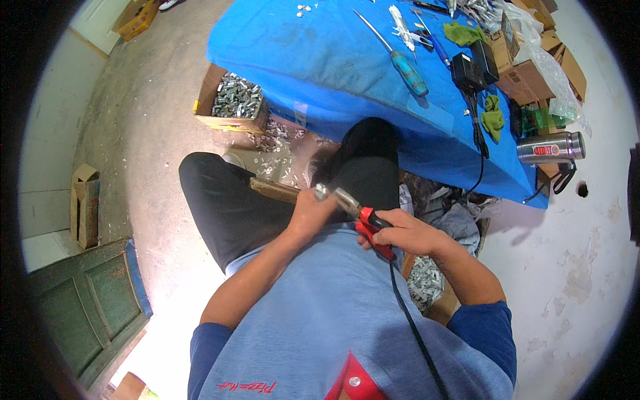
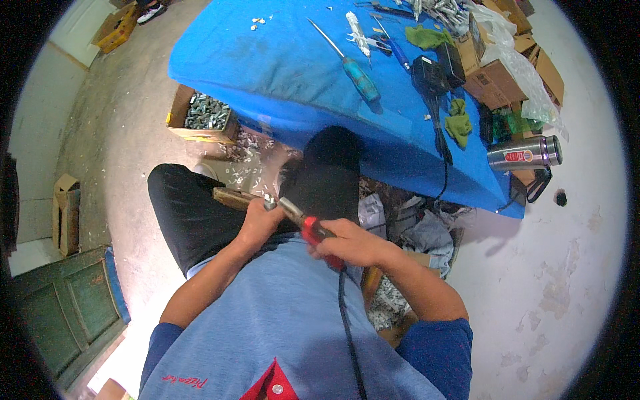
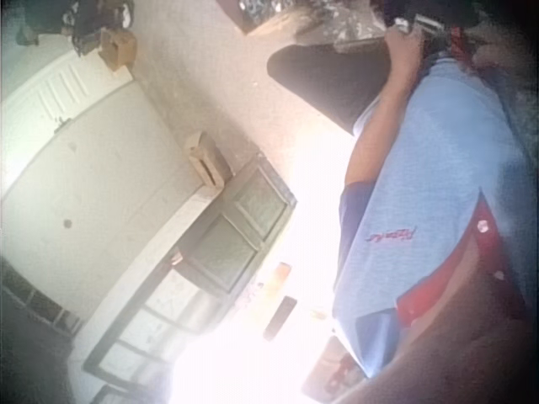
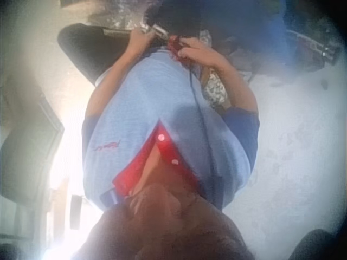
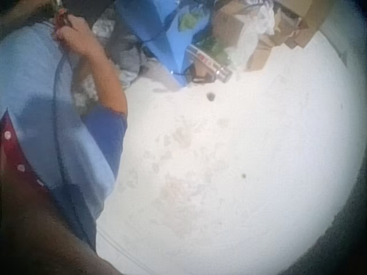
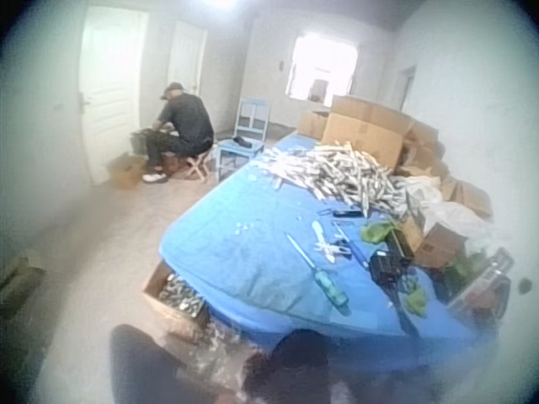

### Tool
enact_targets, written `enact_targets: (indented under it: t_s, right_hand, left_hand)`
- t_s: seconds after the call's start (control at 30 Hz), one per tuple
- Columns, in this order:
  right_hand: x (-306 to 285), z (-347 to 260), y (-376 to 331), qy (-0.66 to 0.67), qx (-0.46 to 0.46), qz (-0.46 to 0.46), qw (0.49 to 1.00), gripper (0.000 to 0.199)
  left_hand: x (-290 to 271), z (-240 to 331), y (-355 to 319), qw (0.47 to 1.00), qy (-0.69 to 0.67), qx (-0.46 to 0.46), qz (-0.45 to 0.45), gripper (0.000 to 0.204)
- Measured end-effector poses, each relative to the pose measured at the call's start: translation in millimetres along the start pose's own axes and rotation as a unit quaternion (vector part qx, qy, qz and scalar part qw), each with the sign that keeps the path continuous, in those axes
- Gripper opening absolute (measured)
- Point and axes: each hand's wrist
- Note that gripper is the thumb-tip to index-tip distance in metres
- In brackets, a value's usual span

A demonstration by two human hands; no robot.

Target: The person assembles a small metal component by hand, using a screwdriver to tighten a screw and pliers to hold parts in place.

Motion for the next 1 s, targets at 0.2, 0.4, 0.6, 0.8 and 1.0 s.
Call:
enact_targets:
  t_s: [0.2, 0.4, 0.6, 0.8, 1.0]
  right_hand:
    - [0, -16, 1, 0.165, 0.074, -0.054, 0.982, 0.039]
    - [-1, -15, 9, 0.217, 0.1, -0.042, 0.97, 0.039]
    - [1, -12, 10, 0.271, 0.088, -0.036, 0.958, 0.039]
    - [-2, -15, 9, 0.274, 0.09, -0.036, 0.957, 0.04]
    - [-4, -8, 8, 0.274, 0.098, -0.022, 0.957, 0.04]
  left_hand:
    - [2, 5, -3, 0.997, 0.042, 0.056, 0.023, 0.025]
    - [4, 9, -6, 0.993, 0.082, 0.079, 0.044, 0.025]
    - [0, 8, -5, 0.993, 0.085, 0.076, 0.039, 0.02]
    - [1, 4, -3, 0.97, 0.208, 0.098, 0.084, 0.021]
    - [2, 7, -2, 0.933, 0.312, 0.143, 0.107, 0.025]
Point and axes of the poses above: each hand's wrist, its own y-axis towards the middle knuckle, its own x-axis out of the palm, z = x × y, and after that the axes turned 2 degrees about z, right-handed
